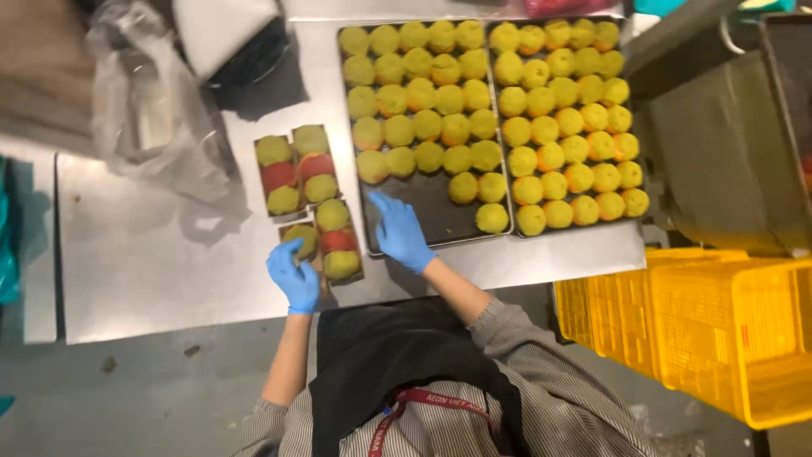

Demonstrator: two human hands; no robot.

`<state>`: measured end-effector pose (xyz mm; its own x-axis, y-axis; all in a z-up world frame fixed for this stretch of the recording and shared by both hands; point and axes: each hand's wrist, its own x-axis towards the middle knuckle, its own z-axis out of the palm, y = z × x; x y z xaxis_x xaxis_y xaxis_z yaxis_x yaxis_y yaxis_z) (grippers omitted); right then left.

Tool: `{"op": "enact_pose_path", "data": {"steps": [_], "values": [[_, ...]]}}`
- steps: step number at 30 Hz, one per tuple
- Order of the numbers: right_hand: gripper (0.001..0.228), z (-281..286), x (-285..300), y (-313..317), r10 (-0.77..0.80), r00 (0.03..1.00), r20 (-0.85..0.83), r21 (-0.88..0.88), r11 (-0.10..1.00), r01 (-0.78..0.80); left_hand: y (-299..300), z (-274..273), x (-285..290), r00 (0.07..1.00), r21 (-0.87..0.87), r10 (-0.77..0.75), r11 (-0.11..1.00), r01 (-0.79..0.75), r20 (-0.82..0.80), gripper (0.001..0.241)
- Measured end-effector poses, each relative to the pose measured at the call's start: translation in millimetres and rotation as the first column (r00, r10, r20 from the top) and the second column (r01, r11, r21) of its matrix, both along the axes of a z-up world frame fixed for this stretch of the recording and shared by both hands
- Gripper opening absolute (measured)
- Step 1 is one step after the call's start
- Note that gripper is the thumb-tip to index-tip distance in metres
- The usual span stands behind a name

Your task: Packaging green and red round pastries into boxes and placing them in a crate.

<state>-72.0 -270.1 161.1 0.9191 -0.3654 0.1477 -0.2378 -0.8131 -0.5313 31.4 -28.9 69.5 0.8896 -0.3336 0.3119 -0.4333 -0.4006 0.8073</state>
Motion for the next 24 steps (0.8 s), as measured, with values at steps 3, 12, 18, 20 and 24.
{"op": "enact_pose_path", "data": {"steps": [3,12,18,20,24], "values": [[0.063,7.9,-75.2,-61.7,-0.183,0.981,0.061,0.023,0.983,0.182,-74.8,4.0,-10.0,0.966,0.223,-0.247,0.948,0.226,0.074,0.022],[0.059,89.4,-320.1,-242.5,-0.503,0.843,0.193,-0.032,0.855,0.518,-252.6,64.9,-100.4,0.809,0.543,-0.500,0.791,0.282,0.309,0.024],[0.045,187.5,-469.0,-384.9,-0.728,0.584,0.360,-0.164,0.567,0.807,-304.9,68.3,-153.2,0.807,0.436,-0.561,0.783,0.444,0.185,0.016],[0.046,199.0,-504.9,-431.0,-0.765,0.543,0.347,-0.229,0.492,0.840,-318.5,86.8,-167.6,0.794,0.403,-0.570,0.791,0.461,0.211,0.018],[0.072,212.3,-537.2,-525.3,-0.678,0.713,0.178,-0.391,0.617,0.683,-342.5,82.0,-177.6,0.852,0.415,-0.492,0.823,0.388,0.179,0.014]]}}
